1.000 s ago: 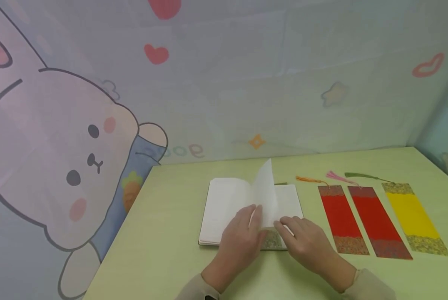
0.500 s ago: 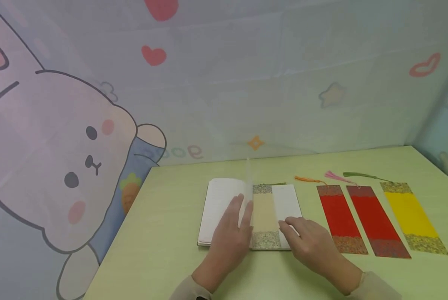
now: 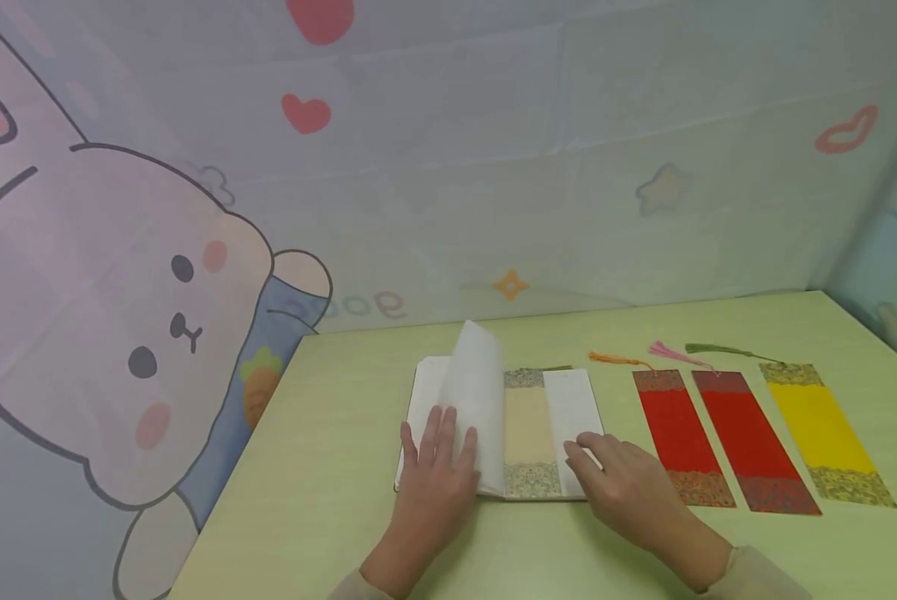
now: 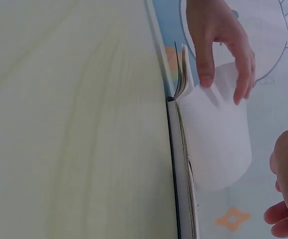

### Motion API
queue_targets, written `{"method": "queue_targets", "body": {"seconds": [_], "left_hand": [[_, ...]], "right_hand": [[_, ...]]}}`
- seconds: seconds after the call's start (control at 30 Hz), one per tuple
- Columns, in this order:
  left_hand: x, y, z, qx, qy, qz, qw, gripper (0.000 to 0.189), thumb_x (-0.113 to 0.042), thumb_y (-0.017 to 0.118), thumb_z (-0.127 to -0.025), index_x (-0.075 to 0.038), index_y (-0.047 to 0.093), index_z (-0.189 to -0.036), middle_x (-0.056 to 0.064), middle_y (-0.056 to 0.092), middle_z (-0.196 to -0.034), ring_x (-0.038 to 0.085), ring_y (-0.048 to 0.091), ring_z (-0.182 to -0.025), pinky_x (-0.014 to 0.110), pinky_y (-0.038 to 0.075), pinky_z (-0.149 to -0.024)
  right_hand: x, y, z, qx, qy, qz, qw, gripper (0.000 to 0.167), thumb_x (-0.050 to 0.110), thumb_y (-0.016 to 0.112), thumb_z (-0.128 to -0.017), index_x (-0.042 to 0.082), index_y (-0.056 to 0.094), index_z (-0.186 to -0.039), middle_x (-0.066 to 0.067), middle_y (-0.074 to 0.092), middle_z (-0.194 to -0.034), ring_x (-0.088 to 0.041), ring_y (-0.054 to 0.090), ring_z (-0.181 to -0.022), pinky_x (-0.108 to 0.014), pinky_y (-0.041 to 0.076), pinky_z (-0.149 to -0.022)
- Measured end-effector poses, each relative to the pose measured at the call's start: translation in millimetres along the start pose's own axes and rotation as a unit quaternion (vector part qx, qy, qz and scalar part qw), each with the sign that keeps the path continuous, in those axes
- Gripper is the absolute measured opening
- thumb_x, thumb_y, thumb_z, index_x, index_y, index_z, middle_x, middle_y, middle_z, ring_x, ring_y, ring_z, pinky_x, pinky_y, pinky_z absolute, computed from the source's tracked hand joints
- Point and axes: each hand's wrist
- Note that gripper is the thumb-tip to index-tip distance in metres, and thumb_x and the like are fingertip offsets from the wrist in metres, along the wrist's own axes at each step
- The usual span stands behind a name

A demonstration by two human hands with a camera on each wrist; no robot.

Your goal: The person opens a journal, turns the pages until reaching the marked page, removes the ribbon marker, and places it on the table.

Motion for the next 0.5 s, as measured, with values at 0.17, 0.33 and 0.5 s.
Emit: {"method": "queue_targets", "body": {"seconds": [0.17, 0.33, 0.5], "left_hand": [[0.6, 3.3, 13.8, 0.048, -0.026, -0.006, 0.9985, 0.036, -0.032, 0.071, -0.072, -0.007, 0.068, -0.099, 0.028, 0.045, -0.131, 0.045, 0.034, -0.127, 0.071, 0.030, -0.088], [1.9, 2.2, 20.5, 0.126, -0.045, -0.002, 0.9910, 0.033, -0.037, 0.070, -0.077, -0.007, 0.068, -0.093, 0.027, 0.046, -0.131, 0.046, 0.029, -0.129, 0.066, 0.026, -0.096], [3.5, 2.3, 23.9, 0.209, -0.071, 0.025, 0.9751, 0.034, -0.038, 0.062, -0.085, -0.005, 0.066, -0.088, 0.026, 0.050, -0.124, 0.045, 0.035, -0.125, 0.057, 0.026, -0.103]], "right_hand": [[0, 2, 2.4, 0.017, 0.016, 0.007, 0.9997, 0.041, 0.026, 0.031, -0.101, 0.003, 0.064, -0.092, -0.012, 0.062, -0.085, -0.022, 0.059, -0.059, -0.030, 0.047, -0.043], [0, 6, 3.0, 0.027, 0.022, 0.011, 0.9993, 0.041, 0.027, 0.031, -0.101, 0.004, 0.064, -0.093, -0.010, 0.062, -0.085, -0.021, 0.057, -0.058, -0.029, 0.045, -0.041], [1, 9, -0.9, 0.025, 0.021, 0.008, 0.9994, 0.041, 0.026, 0.031, -0.100, 0.004, 0.063, -0.091, -0.008, 0.061, -0.083, -0.019, 0.054, -0.054, -0.025, 0.038, -0.037]]}}
Point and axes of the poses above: each hand's wrist, its own z-axis away from the middle knuckle, its own y-axis out of the palm, x = y × z
